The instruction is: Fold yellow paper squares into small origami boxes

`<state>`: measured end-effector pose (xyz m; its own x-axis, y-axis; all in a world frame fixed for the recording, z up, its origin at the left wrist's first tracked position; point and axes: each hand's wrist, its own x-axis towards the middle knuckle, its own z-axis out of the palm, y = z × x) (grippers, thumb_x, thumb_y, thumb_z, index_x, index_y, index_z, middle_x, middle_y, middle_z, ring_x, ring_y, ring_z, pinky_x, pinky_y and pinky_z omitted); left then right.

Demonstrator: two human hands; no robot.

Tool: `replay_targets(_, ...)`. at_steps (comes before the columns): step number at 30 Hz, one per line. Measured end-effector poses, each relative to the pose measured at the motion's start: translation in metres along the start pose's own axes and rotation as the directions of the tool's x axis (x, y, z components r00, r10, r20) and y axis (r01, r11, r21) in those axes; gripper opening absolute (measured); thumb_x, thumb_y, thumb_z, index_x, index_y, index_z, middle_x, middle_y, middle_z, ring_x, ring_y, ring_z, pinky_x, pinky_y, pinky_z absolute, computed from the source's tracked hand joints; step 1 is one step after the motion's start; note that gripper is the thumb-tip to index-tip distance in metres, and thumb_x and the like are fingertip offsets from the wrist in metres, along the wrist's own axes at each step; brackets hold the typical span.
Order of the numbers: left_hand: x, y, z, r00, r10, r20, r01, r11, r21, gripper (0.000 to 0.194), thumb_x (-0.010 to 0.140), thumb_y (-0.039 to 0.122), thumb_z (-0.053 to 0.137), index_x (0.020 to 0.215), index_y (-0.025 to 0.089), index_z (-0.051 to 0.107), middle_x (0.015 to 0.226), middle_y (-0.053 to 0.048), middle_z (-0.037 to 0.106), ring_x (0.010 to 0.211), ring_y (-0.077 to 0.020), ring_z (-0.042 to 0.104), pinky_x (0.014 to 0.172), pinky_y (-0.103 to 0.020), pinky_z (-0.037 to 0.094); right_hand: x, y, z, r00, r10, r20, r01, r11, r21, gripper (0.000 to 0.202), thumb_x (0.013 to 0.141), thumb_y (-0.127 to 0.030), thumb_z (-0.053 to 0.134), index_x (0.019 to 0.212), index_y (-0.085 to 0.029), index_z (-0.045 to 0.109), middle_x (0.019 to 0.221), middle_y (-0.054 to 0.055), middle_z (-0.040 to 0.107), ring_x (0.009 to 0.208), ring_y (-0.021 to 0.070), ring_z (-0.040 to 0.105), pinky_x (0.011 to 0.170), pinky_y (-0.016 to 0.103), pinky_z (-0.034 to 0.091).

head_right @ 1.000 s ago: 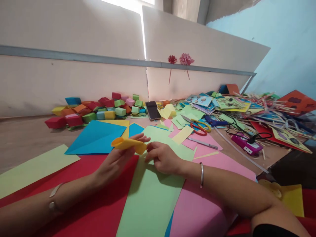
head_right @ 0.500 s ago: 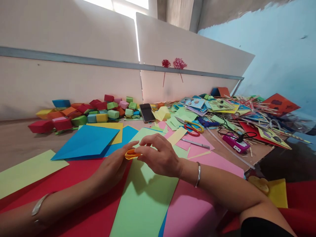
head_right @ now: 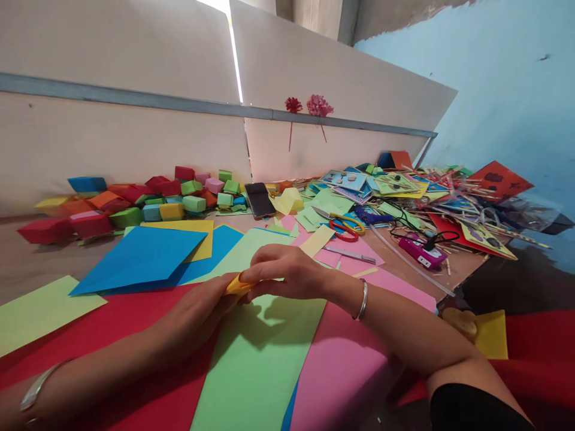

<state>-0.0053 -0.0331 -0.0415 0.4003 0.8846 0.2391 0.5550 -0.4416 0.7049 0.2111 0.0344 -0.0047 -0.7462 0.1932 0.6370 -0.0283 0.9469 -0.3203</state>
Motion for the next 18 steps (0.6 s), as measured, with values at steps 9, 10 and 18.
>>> replay_targets(9, 0.000, 0.008, -0.011, 0.973, 0.114, 0.198, -0.053, 0.955, -0.293, 0.024, 0.095, 0.035, 0.048, 0.106, 0.023, 0.066, 0.097, -0.007, 0.076, 0.084, -0.0210, 0.070, 0.075, -0.027, 0.054, 0.002, -0.007, -0.002, 0.976, 0.141, -0.166, -0.123, 0.986, 0.111, 0.033, 0.096, -0.044, 0.051, 0.079, -0.019, 0.064, 0.086, 0.008, 0.067, 0.079, 0.0144, 0.064, 0.071, 0.027, 0.056)
replay_targets(10, 0.000, 0.007, -0.012, 0.973, 0.108, 0.204, -0.039, 0.948, -0.315, 0.025, 0.095, 0.035, 0.048, 0.108, 0.023, 0.066, 0.099, -0.008, 0.076, 0.086, -0.0218, 0.071, 0.076, -0.028, 0.055, 0.002, -0.008, -0.003, 0.968, 0.167, -0.189, -0.143, 0.981, 0.134, 0.033, 0.096, -0.043, 0.051, 0.077, -0.019, 0.064, 0.086, 0.008, 0.067, 0.079, 0.0146, 0.064, 0.071, 0.027, 0.056)
replay_targets(18, 0.001, 0.014, -0.013, 0.951, 0.057, 0.305, 0.092, 0.887, -0.452, 0.042, 0.093, 0.053, 0.050, 0.106, 0.020, 0.073, 0.097, -0.012, 0.077, 0.087, -0.0253, 0.072, 0.077, -0.032, 0.055, 0.004, -0.017, 0.001, 0.881, 0.389, -0.270, -0.263, 0.876, 0.405, 0.031, 0.091, -0.039, 0.056, 0.069, -0.018, 0.065, 0.085, 0.006, 0.067, 0.075, 0.0140, 0.062, 0.069, 0.028, 0.055)
